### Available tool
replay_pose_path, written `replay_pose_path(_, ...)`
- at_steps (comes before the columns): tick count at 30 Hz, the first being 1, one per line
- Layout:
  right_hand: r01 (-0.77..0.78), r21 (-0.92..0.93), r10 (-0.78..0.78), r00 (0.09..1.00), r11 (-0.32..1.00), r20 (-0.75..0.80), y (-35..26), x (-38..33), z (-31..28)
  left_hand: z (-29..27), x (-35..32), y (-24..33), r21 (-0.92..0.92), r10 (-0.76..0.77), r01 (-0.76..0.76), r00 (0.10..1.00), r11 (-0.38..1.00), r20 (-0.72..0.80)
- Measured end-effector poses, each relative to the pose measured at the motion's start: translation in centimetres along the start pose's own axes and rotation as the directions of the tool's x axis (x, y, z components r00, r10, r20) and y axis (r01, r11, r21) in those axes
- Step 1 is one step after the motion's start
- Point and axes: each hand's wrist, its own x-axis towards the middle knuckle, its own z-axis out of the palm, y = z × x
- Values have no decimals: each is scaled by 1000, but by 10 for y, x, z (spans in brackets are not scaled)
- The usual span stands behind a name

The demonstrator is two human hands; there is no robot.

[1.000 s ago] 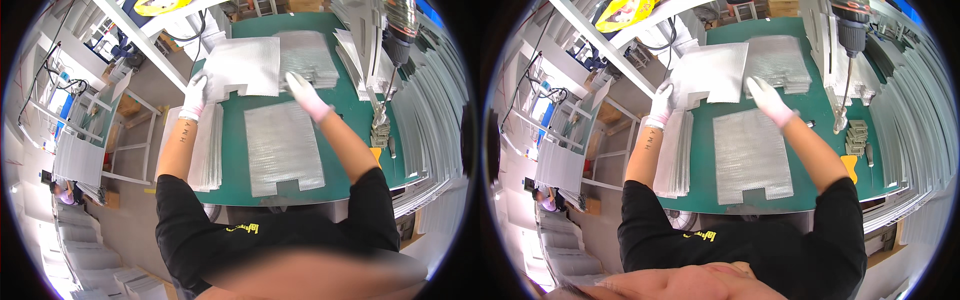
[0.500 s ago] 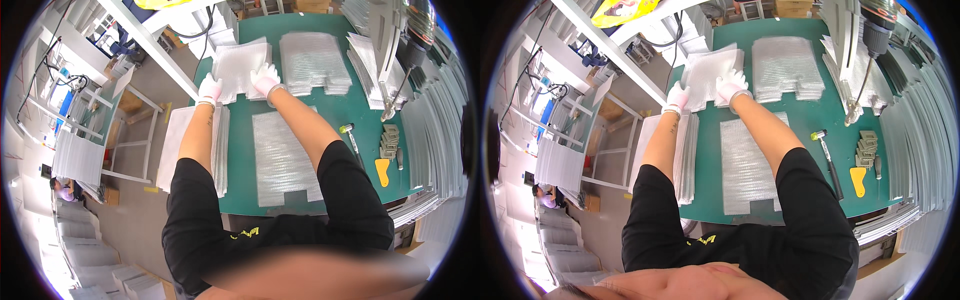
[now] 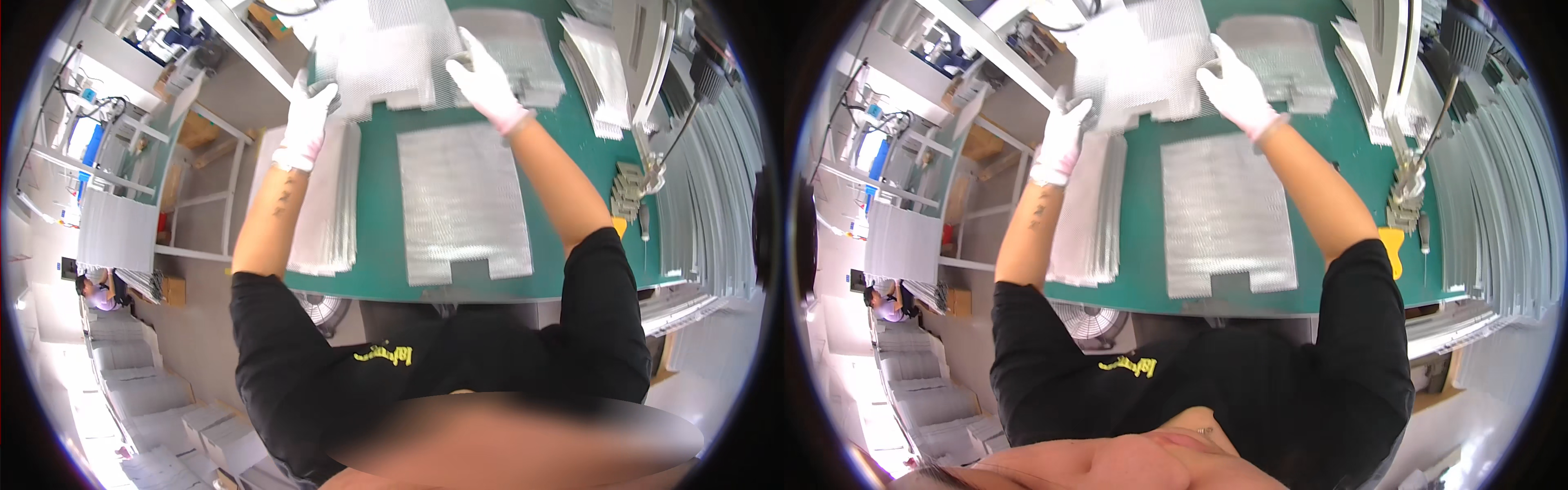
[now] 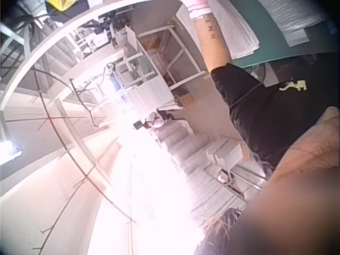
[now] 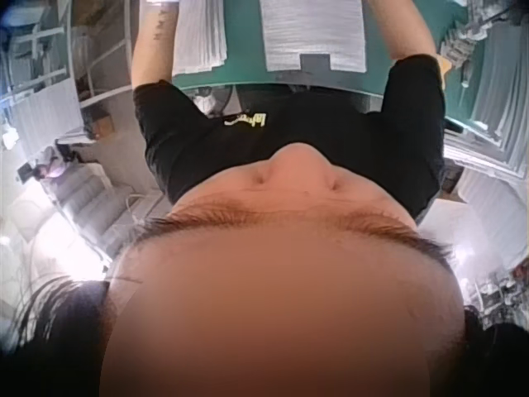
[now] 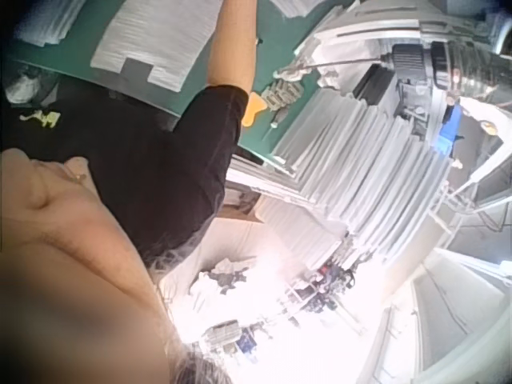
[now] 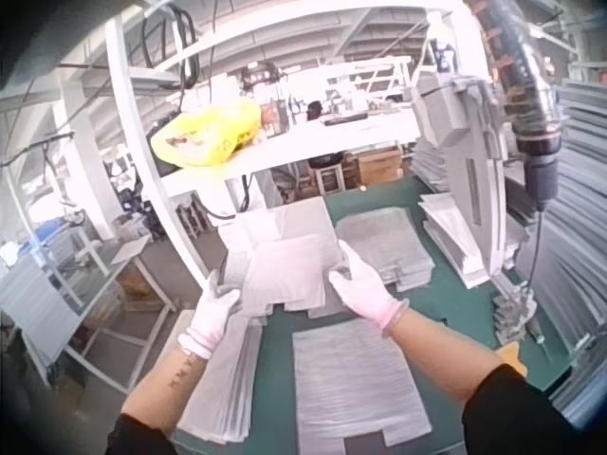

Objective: Assembling metal mesh filters by attaching components using a hammer and a power drill.

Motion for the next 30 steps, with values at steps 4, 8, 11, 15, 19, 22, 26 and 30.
replay_pose_path(4,-244,-131,260,958,961,124,-67,-109,-74,25,-136,28,353,25,-103,976,930,218)
replay_pose_path(8,-381,-174,406,904,908,136,-85,-206,-96,34,-245,-7,531,90,-267,938,804,334)
replay_pose_path(11,-81,-339,103,993,938,50,-56,-247,-100,53,-276,-47,681,152,-282,957,676,246)
replay_pose_path(15,-349,-338,400,912,874,92,-56,-258,-98,60,-281,-65,780,102,-254,966,573,239)
replay_pose_path(19,-249,-407,305,949,879,79,-45,-265,-90,59,-276,-79,809,61,-255,963,529,264)
replay_pose_path(22,-215,-487,288,954,846,78,-29,-274,-82,64,-277,-88,864,1,-226,968,450,252)
replay_pose_path(26,-239,-574,367,923,783,115,-23,-281,-76,64,-277,-91,889,-18,-215,970,405,242)
replay_pose_path(30,-182,-588,309,943,788,122,-21,-285,-76,61,-276,-95,880,-21,-208,971,428,239)
